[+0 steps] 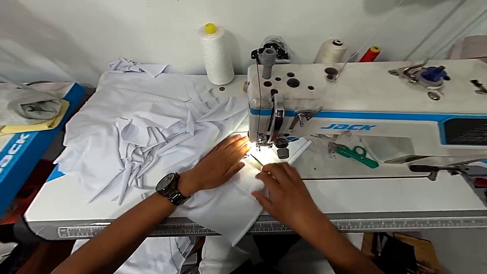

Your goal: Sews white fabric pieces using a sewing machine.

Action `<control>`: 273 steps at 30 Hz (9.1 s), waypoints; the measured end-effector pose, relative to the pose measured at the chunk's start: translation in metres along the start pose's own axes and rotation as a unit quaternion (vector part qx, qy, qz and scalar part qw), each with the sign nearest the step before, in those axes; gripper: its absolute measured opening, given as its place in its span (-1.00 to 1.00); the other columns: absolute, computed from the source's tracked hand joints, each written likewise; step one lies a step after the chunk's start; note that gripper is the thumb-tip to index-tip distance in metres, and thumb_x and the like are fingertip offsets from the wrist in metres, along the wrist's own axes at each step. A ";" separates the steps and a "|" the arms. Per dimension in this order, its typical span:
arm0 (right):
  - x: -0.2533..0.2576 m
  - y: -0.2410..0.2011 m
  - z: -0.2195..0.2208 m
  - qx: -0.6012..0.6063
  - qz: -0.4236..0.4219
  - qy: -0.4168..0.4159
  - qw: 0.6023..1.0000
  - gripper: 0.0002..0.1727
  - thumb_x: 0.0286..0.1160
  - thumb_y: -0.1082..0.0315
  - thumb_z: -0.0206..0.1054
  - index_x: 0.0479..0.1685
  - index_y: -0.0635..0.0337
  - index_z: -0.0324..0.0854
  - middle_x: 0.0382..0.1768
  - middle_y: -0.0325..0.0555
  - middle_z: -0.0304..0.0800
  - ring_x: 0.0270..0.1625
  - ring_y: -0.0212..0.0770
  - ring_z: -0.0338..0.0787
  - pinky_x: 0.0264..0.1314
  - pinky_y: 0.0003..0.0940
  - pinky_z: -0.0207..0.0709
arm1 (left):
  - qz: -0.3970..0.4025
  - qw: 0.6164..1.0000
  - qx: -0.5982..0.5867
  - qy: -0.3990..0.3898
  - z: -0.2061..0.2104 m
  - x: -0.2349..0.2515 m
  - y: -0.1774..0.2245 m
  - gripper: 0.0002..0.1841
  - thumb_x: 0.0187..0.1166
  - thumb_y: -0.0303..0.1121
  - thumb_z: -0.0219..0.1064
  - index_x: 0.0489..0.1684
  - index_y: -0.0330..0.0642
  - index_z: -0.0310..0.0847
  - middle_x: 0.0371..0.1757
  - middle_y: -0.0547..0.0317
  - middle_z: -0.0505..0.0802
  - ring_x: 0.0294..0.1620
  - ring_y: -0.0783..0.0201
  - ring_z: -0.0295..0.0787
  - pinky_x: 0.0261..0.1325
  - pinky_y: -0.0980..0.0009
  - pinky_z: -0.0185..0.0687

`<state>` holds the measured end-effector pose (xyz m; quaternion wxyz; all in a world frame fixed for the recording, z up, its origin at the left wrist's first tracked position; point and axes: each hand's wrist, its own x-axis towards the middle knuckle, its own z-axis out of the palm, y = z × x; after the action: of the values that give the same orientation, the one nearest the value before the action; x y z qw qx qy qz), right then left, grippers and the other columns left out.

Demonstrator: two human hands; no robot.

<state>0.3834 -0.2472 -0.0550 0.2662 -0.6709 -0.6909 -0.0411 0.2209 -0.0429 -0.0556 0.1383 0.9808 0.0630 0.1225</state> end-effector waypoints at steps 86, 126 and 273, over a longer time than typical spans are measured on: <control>-0.001 -0.018 0.018 -0.097 0.159 -0.039 0.982 -0.39 0.67 -0.31 0.07 0.53 -0.26 0.62 0.70 0.10 0.38 0.62 0.27 0.42 0.43 0.29 0.31 | 0.080 0.995 0.041 -0.051 0.009 0.021 -0.018 -0.32 0.65 0.41 -0.14 0.69 0.45 0.45 0.76 -0.12 0.44 0.86 -0.06 0.14 0.83 -0.23 -0.10; 0.043 0.083 -0.023 0.104 -0.001 -0.060 0.993 -0.68 0.68 0.14 0.24 0.05 0.15 0.79 0.01 -0.08 0.88 0.18 -0.05 0.79 0.28 -0.02 0.60 | -0.120 0.986 0.112 0.038 0.023 -0.003 0.048 0.09 0.45 0.55 -0.06 0.61 -0.37 0.42 0.69 -0.20 0.50 0.78 -0.18 0.28 0.68 -0.37 0.10; 0.050 0.069 0.011 0.025 -0.064 -0.088 0.994 -0.77 0.65 0.19 0.20 -0.04 -0.04 0.80 -0.39 -0.22 0.81 -0.28 -0.18 0.83 -0.26 -0.16 0.69 | 0.033 0.997 0.055 0.044 -0.002 -0.009 0.015 -0.20 0.44 0.46 0.16 0.26 -0.10 0.70 0.30 0.10 0.77 0.47 0.09 0.62 0.62 -0.07 0.37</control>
<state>0.4476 -0.1906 -0.0641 0.2183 -0.6195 -0.7538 0.0184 0.2135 -0.0578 -0.0519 0.0777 0.9821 0.0435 0.1661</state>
